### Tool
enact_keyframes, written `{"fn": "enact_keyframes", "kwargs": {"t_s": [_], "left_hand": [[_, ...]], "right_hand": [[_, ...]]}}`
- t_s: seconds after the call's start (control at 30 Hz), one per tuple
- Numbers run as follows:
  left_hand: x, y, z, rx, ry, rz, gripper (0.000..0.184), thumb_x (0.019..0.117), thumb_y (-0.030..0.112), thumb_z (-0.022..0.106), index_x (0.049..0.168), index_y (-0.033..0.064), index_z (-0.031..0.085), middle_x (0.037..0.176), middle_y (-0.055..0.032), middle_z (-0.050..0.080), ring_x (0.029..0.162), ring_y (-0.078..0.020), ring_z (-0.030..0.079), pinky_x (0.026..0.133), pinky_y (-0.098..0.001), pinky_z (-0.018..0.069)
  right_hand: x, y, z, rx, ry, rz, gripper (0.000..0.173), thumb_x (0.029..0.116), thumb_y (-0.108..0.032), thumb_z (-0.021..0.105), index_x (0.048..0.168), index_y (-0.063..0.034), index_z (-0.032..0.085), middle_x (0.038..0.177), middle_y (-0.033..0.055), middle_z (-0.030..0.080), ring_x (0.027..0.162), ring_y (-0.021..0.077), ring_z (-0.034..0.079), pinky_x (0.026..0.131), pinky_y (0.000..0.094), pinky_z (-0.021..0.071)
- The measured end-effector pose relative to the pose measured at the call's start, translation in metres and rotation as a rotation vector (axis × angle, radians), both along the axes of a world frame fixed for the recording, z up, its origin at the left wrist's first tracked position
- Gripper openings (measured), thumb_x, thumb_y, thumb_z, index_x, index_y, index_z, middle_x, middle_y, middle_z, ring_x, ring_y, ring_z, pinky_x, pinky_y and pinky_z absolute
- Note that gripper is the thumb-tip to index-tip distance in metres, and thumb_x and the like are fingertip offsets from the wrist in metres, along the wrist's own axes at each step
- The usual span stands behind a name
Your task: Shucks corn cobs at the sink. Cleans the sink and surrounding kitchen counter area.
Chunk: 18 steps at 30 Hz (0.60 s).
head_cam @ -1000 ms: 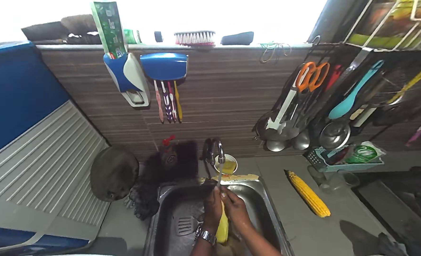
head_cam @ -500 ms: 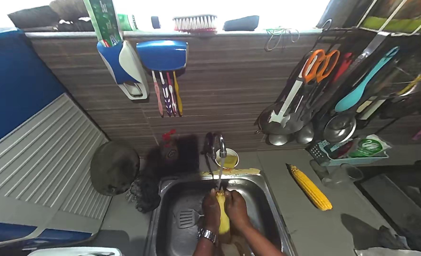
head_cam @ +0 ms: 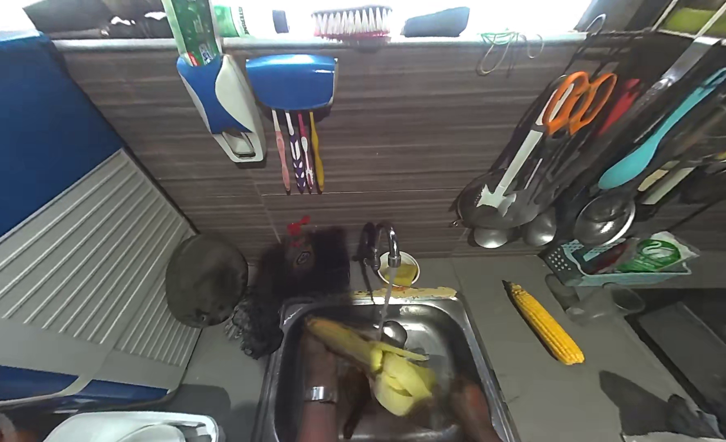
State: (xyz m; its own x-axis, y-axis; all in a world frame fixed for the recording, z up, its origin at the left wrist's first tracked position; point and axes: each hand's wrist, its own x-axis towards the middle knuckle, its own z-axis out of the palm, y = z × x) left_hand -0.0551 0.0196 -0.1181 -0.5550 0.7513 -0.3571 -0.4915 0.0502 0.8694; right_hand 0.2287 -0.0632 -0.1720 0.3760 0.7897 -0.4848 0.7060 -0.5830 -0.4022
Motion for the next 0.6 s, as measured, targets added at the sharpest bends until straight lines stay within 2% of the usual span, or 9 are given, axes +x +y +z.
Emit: {"fn": "enact_keyframes", "kwargs": {"t_s": [0.1,0.17,0.23,0.3,0.37,0.43,0.5,0.53,0.6], "left_hand": [[-0.024,0.017,0.013,0.075,-0.149,0.069,0.035,0.1107,0.028,0.035,0.119,0.0021,0.057,0.098,-0.0123,0.064,0.085,-0.0209,0.065,0.074,-0.0420,0.0581],[-0.025,0.019,0.020,0.065,-0.149,-0.038,0.035,0.1113,0.029,0.036,0.117,0.0028,0.058,0.093,-0.0110,0.065,0.080,-0.0206,0.066,0.071,-0.0414,0.0586],[-0.011,0.013,0.026,0.061,-0.111,-0.176,0.035,0.1118,0.026,0.034,0.119,0.0015,0.058,0.093,-0.0108,0.066,0.081,-0.0194,0.067,0.071,-0.0394,0.0598],[0.009,0.008,0.027,0.053,-0.166,-0.274,0.034,0.1119,0.024,0.034,0.116,0.0014,0.059,0.090,-0.0100,0.068,0.078,-0.0186,0.068,0.069,-0.0378,0.0609],[0.030,0.006,0.020,0.066,-0.280,-0.368,0.033,0.1112,0.024,0.035,0.113,0.0025,0.059,0.087,-0.0098,0.067,0.076,-0.0196,0.067,0.068,-0.0385,0.0602],[0.050,0.010,0.009,0.111,-0.345,-0.446,0.033,0.1100,0.024,0.037,0.110,0.0010,0.061,0.086,-0.0118,0.068,0.075,-0.0216,0.068,0.067,-0.0389,0.0607],[0.063,0.016,0.006,0.110,-0.217,-0.482,0.037,0.1110,0.027,0.041,0.115,-0.0032,0.063,0.095,-0.0157,0.071,0.084,-0.0228,0.070,0.075,-0.0387,0.0616],[0.066,0.018,0.008,0.086,-0.058,-0.502,0.041,0.1114,0.030,0.041,0.117,-0.0031,0.065,0.100,-0.0149,0.070,0.089,-0.0203,0.069,0.081,-0.0365,0.0596],[0.069,0.020,0.012,0.015,0.247,-0.520,0.052,0.1112,0.041,0.037,0.117,-0.0021,0.067,0.104,-0.0160,0.069,0.095,-0.0201,0.067,0.088,-0.0388,0.0574]], "right_hand": [[-0.011,0.008,0.026,0.095,0.130,0.070,0.035,0.1067,-0.024,0.053,0.119,0.0056,0.068,0.113,0.0264,0.070,0.110,0.0398,0.068,0.100,0.0566,0.0508],[-0.023,0.020,0.039,0.237,0.267,0.082,0.034,0.1072,-0.025,0.052,0.110,0.0037,0.069,0.101,0.0214,0.070,0.096,0.0339,0.069,0.091,0.0539,0.0546],[-0.035,0.036,0.054,0.376,0.417,0.069,0.032,0.1073,-0.027,0.052,0.110,-0.0008,0.070,0.100,0.0142,0.070,0.092,0.0249,0.069,0.087,0.0477,0.0566],[-0.051,0.049,0.076,0.382,0.635,0.138,0.037,0.1076,-0.032,0.051,0.126,-0.0030,0.067,0.118,0.0126,0.070,0.106,0.0206,0.068,0.096,0.0431,0.0559],[-0.063,0.056,0.093,0.278,0.773,0.329,0.050,0.1069,-0.041,0.048,0.142,-0.0072,0.058,0.137,0.0116,0.064,0.125,0.0191,0.062,0.107,0.0421,0.0514],[-0.072,0.060,0.096,0.174,0.863,0.429,0.058,0.1058,-0.048,0.047,0.146,-0.0061,0.054,0.140,0.0125,0.061,0.128,0.0177,0.059,0.111,0.0409,0.0478],[-0.076,0.060,0.083,0.166,0.941,0.336,0.060,0.1039,-0.053,0.049,0.139,-0.0052,0.058,0.125,0.0115,0.069,0.112,0.0165,0.067,0.100,0.0391,0.0562],[-0.076,0.060,0.078,0.195,0.971,0.272,0.059,0.1040,-0.051,0.051,0.140,-0.0049,0.057,0.123,0.0115,0.069,0.110,0.0165,0.069,0.098,0.0384,0.0575],[-0.077,0.058,0.071,0.262,0.947,0.176,0.062,0.1034,-0.049,0.054,0.150,-0.0081,0.050,0.136,0.0124,0.064,0.120,0.0178,0.065,0.104,0.0395,0.0549]]}}
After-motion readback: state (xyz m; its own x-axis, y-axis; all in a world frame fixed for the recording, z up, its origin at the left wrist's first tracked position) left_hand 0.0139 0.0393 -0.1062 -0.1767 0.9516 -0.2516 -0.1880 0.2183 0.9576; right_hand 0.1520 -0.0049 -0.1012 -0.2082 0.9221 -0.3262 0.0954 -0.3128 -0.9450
